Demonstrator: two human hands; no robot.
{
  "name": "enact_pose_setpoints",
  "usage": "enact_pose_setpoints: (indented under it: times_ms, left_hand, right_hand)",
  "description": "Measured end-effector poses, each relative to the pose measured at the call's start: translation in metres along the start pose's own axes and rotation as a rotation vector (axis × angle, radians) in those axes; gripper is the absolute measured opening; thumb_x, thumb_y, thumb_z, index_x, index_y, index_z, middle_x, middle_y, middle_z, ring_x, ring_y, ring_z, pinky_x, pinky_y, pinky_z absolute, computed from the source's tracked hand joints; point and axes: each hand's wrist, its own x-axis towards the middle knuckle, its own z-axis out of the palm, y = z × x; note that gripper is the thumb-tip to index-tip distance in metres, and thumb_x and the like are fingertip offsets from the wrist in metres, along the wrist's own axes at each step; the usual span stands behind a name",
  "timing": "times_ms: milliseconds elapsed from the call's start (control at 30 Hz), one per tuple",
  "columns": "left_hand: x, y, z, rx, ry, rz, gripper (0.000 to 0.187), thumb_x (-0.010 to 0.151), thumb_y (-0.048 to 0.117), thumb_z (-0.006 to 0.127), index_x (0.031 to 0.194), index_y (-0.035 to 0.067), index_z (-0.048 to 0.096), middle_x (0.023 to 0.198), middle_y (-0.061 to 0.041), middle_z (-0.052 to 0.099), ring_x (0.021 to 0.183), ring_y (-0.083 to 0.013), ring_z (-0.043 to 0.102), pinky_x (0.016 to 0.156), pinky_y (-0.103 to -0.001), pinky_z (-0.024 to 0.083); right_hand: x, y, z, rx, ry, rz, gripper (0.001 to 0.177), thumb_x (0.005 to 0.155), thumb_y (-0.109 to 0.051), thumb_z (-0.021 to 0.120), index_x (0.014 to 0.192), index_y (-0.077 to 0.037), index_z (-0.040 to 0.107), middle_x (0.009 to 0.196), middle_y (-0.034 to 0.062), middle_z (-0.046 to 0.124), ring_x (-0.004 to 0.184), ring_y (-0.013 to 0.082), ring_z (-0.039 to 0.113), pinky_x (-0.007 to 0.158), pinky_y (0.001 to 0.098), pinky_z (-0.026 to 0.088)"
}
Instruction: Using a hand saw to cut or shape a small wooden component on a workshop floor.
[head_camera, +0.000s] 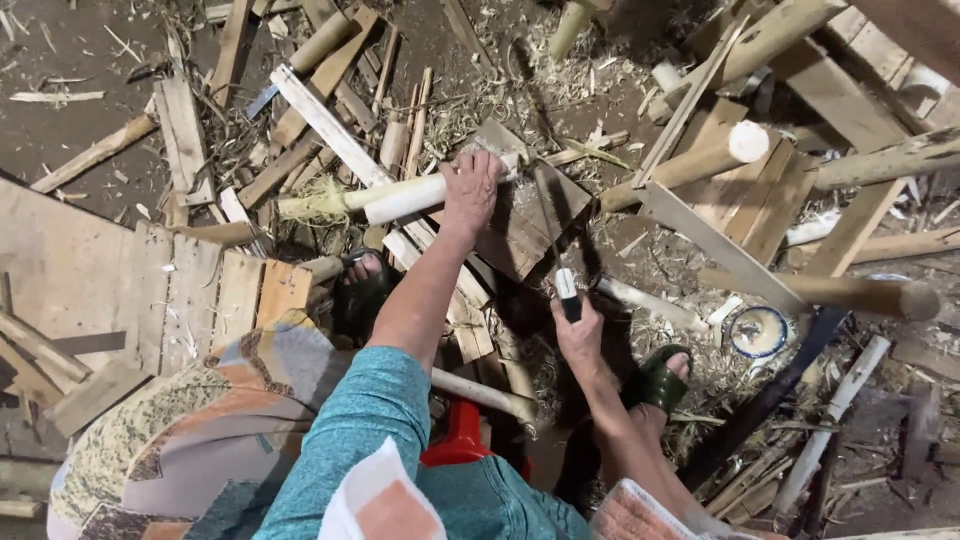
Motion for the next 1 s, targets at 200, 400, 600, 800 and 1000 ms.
enact_pose_setpoints:
  times_ms: [200, 400, 600, 800, 1000]
  left_hand:
    - [0.001, -0.002, 0.019, -0.026, -0.044, -0.023, 0.026, 0.079, 0.015, 0.047, 0.103, 0.005, 0.05, 0.087, -0.012, 0.046, 0.081, -0.0328, 0.046, 0.066, -0.054, 0.038]
    - [0.007, -0.004, 0.016, -0.061, -0.237, -0.052, 0.026, 0.084, 0.021, 0.046, 0.108, 0.009, 0.048, 0.092, -0.009, 0.046, 0.086, -0.0315, 0.046, 0.069, -0.053, 0.038]
    - [0.01, -0.006, 0.0, -0.102, -0.257, -0.035, 0.024, 0.087, 0.023, 0.044, 0.108, 0.01, 0.048, 0.092, -0.007, 0.045, 0.086, -0.0293, 0.046, 0.069, -0.052, 0.037]
    - [0.008, -0.002, 0.019, -0.046, -0.191, -0.041, 0.024, 0.088, 0.028, 0.048, 0.102, 0.009, 0.046, 0.088, -0.011, 0.042, 0.083, -0.0342, 0.045, 0.066, -0.056, 0.037]
    - [0.009, -0.003, 0.017, -0.047, -0.223, -0.05, 0.021, 0.089, 0.028, 0.046, 0.102, 0.011, 0.045, 0.09, -0.008, 0.044, 0.084, -0.0316, 0.045, 0.067, -0.055, 0.037]
  right_hand:
    - [-0.018, -0.048, -0.029, -0.09, -0.019, -0.06, 0.032, 0.078, -0.022, 0.072, 0.099, 0.001, 0.064, 0.067, 0.025, 0.062, 0.061, 0.0352, 0.063, 0.05, 0.0425, 0.045]
    - [-0.031, -0.012, -0.024, -0.095, -0.034, -0.09, 0.038, 0.079, -0.026, 0.073, 0.099, 0.006, 0.065, 0.065, 0.0221, 0.063, 0.058, 0.0332, 0.064, 0.048, 0.0369, 0.046]
    - [-0.024, -0.044, -0.029, -0.061, -0.074, -0.07, 0.038, 0.08, -0.023, 0.071, 0.097, 0.01, 0.062, 0.068, 0.0292, 0.061, 0.061, 0.0412, 0.062, 0.053, 0.0457, 0.044]
    - [0.01, -0.074, -0.006, 0.012, -0.127, 0.18, 0.024, 0.079, -0.03, 0.071, 0.072, -0.009, 0.062, 0.051, 0.006, 0.056, 0.046, 0.015, 0.051, 0.045, 0.0338, 0.039]
    - [-0.026, -0.048, -0.034, -0.029, -0.122, 0.12, 0.027, 0.079, -0.027, 0.07, 0.084, -0.001, 0.062, 0.053, 0.0192, 0.053, 0.05, 0.0263, 0.053, 0.048, 0.0391, 0.04]
